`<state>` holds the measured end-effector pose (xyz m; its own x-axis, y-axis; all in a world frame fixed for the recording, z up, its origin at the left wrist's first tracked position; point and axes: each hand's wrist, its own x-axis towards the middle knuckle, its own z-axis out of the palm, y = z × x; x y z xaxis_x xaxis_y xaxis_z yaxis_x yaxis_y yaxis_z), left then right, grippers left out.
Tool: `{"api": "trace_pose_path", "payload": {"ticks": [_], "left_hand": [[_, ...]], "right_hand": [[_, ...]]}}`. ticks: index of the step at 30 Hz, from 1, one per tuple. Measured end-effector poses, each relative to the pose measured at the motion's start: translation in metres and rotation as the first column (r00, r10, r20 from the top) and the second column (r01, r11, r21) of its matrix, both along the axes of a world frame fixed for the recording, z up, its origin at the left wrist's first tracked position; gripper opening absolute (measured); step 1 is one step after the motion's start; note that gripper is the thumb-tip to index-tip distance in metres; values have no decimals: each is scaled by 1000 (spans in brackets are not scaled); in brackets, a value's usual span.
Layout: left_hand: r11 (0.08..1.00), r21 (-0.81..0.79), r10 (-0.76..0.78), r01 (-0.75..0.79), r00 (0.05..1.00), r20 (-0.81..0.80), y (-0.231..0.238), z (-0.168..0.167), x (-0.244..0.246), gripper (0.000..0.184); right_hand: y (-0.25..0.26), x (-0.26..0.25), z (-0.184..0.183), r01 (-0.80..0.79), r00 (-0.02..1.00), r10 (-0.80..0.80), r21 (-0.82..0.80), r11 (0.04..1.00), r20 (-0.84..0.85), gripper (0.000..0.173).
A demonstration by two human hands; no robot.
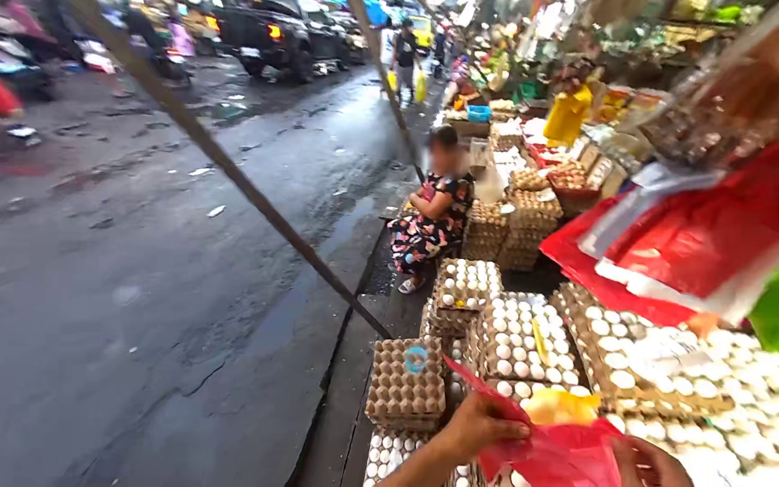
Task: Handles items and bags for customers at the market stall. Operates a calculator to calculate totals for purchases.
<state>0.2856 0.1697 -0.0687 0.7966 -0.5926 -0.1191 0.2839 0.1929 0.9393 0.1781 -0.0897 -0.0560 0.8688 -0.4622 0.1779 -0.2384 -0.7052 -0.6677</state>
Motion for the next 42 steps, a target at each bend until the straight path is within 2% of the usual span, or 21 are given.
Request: {"api": "trace_pose_path", "payload": {"ticks": [2, 4, 6, 9, 12, 15, 16, 17, 19, 22, 23, 25, 26, 28, 30, 32, 33, 35, 37, 40, 42], "left_hand": [[992, -58, -115, 108, 984, -137, -43, 1, -28, 20], [941, -104, -338, 322, 906, -254, -86, 0, -62, 22], [873, -190, -488, 450, 811, -323, -124, 3, -89, 24], [766, -361, -640, 531, 679, -359, -165, 6, -121, 20], [695, -308, -702, 649, 520, -487, -190, 23, -150, 36], [542, -367, -821, 756, 382, -425, -208, 16, -168, 44], [471, -428, -860, 772, 292, -419, -216, 7, -172, 43], [424, -406, -878, 810, 258, -403, -225, 4, -179, 43], [275, -227, -949, 934, 225, -222, -236, 8, -195, 36], [-102, 117, -983, 988, -118, 144, -262, 11, -235, 26], [-129, 249, -936, 960, -201, 288, -271, 2, -249, 20], [54, 526, -789, 849, -287, 543, -291, -20, -272, 11], [150, 609, -735, 778, -324, 596, -302, -32, -281, 9], [255, 733, -675, 631, -427, 602, -319, -57, -302, 17], [268, 813, -602, 518, -569, 561, -310, -67, -329, 43], [240, 779, -437, 579, -652, 620, -278, -70, -367, 65], [206, 742, -348, 637, -661, 665, -258, -75, -387, 67], [112, 696, -235, 709, -662, 712, -225, -86, -424, 55], [72, 687, -156, 723, -672, 724, -213, -99, -453, 49], [134, 798, -171, 588, -780, 603, -224, -86, -482, 61], [201, 749, -160, 631, -733, 661, -234, -74, -490, 60]], "right_hand": [[20, -31, 12, -114, 990, 98, 164, 980, 102, 37], [26, -59, 14, -159, 981, 131, 197, 968, 144, 46], [17, -88, 16, -66, 978, 40, 123, 990, 205, 45], [-3, -152, 15, 99, 949, -150, 190, 977, 276, 20], [-4, -224, 12, 394, 897, -390, 22, 919, 207, 22], [14, -291, 5, 674, 738, -655, -133, 727, 164, 28], [20, -310, -1, 749, 662, -734, -163, 642, 153, 28], [28, -331, -9, 819, 568, -811, -196, 540, 141, 27], [54, -375, -25, 910, 368, -919, -256, 326, 140, 25], [108, -433, -32, 946, 117, -976, -320, 54, 182, 23], [127, -448, -30, 942, 48, -978, -334, -22, 202, 23], [164, -474, -26, 916, -81, -969, -366, -165, 234, 22], [181, -484, -24, 899, -135, -958, -374, -226, 254, 21], [212, -495, -24, 886, -212, -941, -356, -299, 263, 18], [231, -496, -33, 907, -235, -945, -299, -297, 226, 18], [237, -496, -52, 937, -228, -956, -227, -267, 182, 24], [238, -498, -61, 950, -211, -962, -194, -243, 175, 26], [241, -512, -74, 967, -183, -965, -143, -212, 189, 28], [250, -538, -78, 974, -185, -961, -89, -207, 204, 28], [260, -599, -76, 986, -168, -973, 46, -163, 156, 27], [258, -649, -66, 974, -93, -993, 215, -77, 66, 30]]}}
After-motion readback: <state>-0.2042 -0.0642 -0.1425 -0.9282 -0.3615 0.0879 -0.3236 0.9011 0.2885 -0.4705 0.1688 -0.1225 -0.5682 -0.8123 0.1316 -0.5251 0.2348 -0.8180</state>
